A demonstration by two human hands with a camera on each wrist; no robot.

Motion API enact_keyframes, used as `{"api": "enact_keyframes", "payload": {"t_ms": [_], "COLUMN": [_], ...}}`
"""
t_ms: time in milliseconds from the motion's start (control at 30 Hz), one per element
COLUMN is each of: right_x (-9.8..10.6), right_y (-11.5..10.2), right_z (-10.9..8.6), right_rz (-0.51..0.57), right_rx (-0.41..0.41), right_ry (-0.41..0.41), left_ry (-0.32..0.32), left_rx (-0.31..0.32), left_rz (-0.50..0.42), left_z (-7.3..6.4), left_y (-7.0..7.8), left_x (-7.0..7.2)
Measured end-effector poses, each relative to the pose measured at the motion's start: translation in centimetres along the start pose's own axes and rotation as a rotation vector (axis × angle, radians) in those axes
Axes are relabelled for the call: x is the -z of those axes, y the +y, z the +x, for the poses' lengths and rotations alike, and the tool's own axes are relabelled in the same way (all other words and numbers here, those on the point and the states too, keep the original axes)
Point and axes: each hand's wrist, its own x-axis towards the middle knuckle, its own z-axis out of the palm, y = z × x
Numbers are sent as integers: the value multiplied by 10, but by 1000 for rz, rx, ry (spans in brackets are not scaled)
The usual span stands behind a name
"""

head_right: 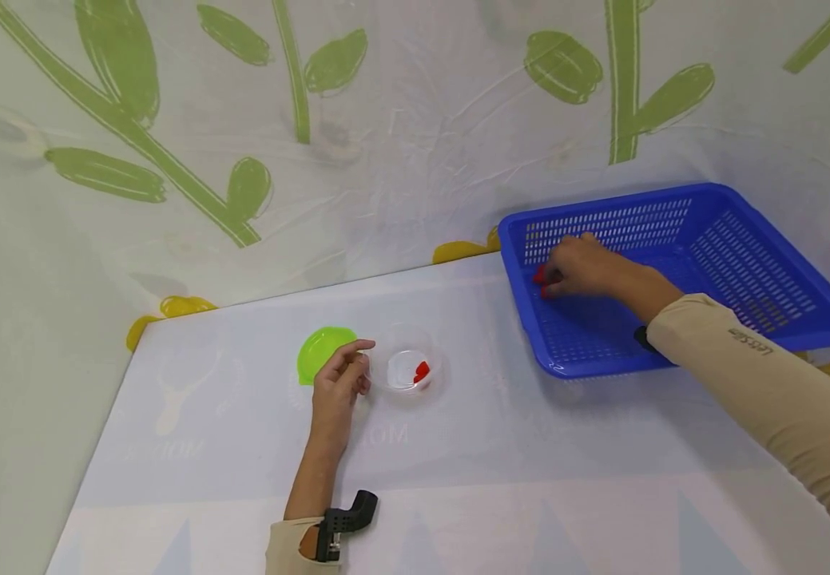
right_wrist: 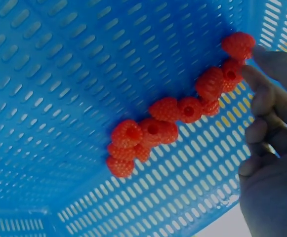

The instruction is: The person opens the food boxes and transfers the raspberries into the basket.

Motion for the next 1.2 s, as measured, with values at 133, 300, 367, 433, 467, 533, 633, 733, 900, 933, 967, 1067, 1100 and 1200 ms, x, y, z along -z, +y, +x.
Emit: {"api": "enact_keyframes", "payload": {"t_ms": [133, 300, 367, 433, 467, 533, 633, 733, 900, 933, 967, 1067, 1100, 1200], "right_x": [6, 13, 16, 20, 22, 29, 40, 49, 55, 56, 56, 55, 56, 56], "right_y": [-5, -11, -13, -16, -18, -22, -31, -40, -58, -61, -65, -74, -78, -87], "right_z": [0, -1, -1, -2, -2, -4, -8, -12, -19, -20, -21, -23, -24, -24], "right_rz": [6, 7, 8, 1, -2, -4, -19, -30, 12, 25, 38, 63, 66, 59], "right_rx": [-10, -20, -20, -12, -8, -9, -14, -13, 23, 35, 46, 66, 71, 80], "right_ry": [21, 36, 35, 32, 28, 22, 26, 47, 95, 106, 113, 132, 139, 149], "left_ry": [-1, -8, -10, -8, -7, -6, -8, -14, -17, -17, -16, -18, -18, -16], "left_rx": [8, -2, -4, -7, -9, -17, -30, -31, -10, -5, -2, 1, 1, -5], "left_rz": [-9, -25, -27, -28, -27, -24, -20, -21, -19, -18, -17, -13, -12, -12], "left_z": [0, 0, 0, -1, -1, -1, 0, 1, 1, 1, 1, -3, -5, -9], "left_y": [-1, 0, 0, -1, -1, -2, -2, -3, -2, -2, -1, 10, 14, 26], "left_x": [0, -1, -1, -1, -1, 0, 1, 1, 2, 2, 2, 0, 0, -3]}}
